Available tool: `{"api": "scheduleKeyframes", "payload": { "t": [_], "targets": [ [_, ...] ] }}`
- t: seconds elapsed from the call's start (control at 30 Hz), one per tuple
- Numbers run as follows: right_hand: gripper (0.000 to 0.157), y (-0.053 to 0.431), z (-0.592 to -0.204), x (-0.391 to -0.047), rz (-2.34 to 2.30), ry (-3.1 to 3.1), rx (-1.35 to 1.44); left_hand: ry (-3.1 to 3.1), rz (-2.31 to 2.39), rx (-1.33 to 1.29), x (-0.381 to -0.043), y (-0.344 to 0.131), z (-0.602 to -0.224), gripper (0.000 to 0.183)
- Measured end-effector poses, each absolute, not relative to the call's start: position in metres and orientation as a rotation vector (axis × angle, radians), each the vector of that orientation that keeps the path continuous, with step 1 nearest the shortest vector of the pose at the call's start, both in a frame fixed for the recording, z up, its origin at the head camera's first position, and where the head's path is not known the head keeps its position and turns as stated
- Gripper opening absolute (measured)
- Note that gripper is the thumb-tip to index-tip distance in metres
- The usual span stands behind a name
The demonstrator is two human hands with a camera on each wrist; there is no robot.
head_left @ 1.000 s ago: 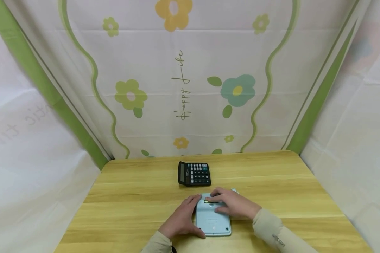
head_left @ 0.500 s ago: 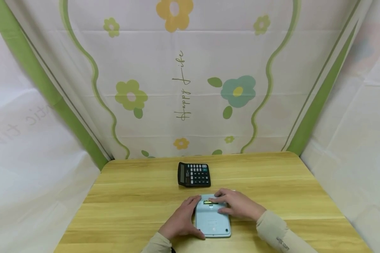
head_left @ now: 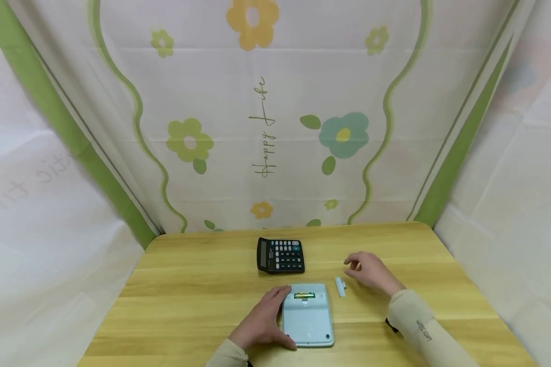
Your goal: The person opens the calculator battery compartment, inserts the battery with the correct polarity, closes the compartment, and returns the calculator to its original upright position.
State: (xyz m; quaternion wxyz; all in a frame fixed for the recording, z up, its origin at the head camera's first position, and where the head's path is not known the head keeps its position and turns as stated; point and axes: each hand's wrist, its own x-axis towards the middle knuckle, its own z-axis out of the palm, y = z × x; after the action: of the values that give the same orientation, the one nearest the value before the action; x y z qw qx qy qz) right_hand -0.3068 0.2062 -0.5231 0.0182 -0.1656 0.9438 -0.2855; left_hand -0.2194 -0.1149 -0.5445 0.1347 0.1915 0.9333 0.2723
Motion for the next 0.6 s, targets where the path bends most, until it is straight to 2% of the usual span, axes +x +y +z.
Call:
{"api": "scheduleKeyframes", "payload": {
  "t": [0.17,0.6],
  "targets": [
    [0.012,0.206,-0.531,-0.305,-0.891,2.881,-0.424,2.703,0.793,0.539,-0.219,-0.112,-0.546,0.130],
    [0.018,0.191,-0.538,-0.297,-0.791,2.910,-0.443,2.722,0.776,0.576,-0.218,-0.114,-0.545,0.130]
  ]
}}
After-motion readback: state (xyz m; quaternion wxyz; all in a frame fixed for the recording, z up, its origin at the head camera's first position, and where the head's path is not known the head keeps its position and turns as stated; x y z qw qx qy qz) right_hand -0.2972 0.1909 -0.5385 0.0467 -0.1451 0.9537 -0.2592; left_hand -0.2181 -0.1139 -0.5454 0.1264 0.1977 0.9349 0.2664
